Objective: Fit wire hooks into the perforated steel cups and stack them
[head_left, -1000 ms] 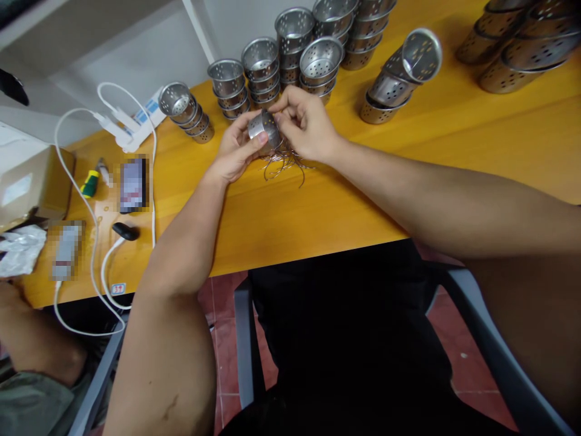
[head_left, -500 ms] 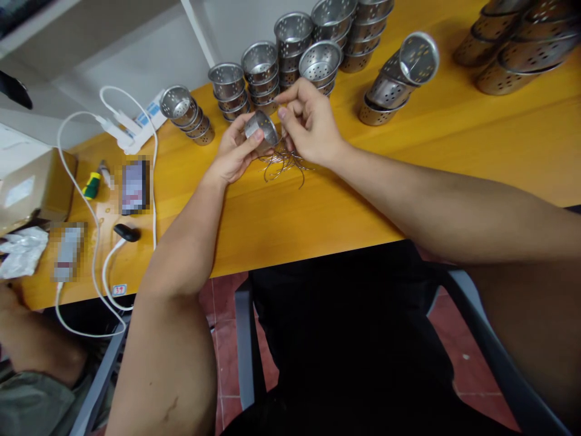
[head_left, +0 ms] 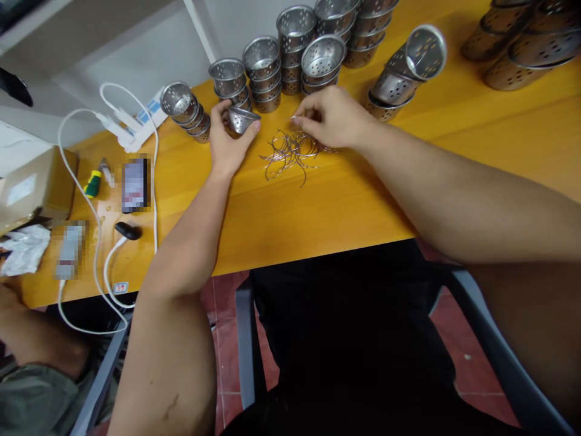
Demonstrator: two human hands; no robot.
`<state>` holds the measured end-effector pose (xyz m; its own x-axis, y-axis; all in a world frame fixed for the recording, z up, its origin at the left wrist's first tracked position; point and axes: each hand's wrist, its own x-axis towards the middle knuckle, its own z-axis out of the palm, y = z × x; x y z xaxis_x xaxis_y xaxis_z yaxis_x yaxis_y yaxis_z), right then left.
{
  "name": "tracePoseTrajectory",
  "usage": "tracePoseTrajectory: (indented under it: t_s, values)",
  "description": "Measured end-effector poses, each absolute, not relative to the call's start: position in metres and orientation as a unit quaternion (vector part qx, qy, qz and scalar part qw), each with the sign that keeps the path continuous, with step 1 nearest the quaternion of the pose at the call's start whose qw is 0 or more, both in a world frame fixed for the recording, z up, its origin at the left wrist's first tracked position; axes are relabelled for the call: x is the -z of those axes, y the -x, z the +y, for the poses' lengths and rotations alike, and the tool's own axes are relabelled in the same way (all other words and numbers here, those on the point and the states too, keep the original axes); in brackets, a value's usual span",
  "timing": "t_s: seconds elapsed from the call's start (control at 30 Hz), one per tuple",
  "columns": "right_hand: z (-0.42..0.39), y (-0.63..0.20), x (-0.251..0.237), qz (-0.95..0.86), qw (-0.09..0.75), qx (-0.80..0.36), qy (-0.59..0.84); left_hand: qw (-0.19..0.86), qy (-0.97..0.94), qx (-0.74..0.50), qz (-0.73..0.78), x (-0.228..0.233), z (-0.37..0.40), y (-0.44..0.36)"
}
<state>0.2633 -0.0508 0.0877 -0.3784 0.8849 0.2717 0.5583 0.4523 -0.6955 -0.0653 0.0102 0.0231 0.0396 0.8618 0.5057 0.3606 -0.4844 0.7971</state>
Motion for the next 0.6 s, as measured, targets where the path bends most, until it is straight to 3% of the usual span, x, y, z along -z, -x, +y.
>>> tracePoseTrajectory:
  t_s: [0.2, 0.43, 0.6]
  values:
    - [-0.054, -0.259, -0.082, -0.843, 0.259, -0.208, 0.423, 0.245, -0.709, -0.487, 0.447, -0.022, 0.002, 0.063]
    - [-0.057, -0.249, -0.072, -0.854, 0.303, -0.202, 0.373, 0.271, -0.726, -0.457, 0.437, -0.022, -0.001, 0.059]
    - [-0.065, -0.239, -0.064, -0.902, 0.241, -0.215, 0.286, 0.258, -0.705, -0.468, 0.466, -0.024, 0.002, 0.060]
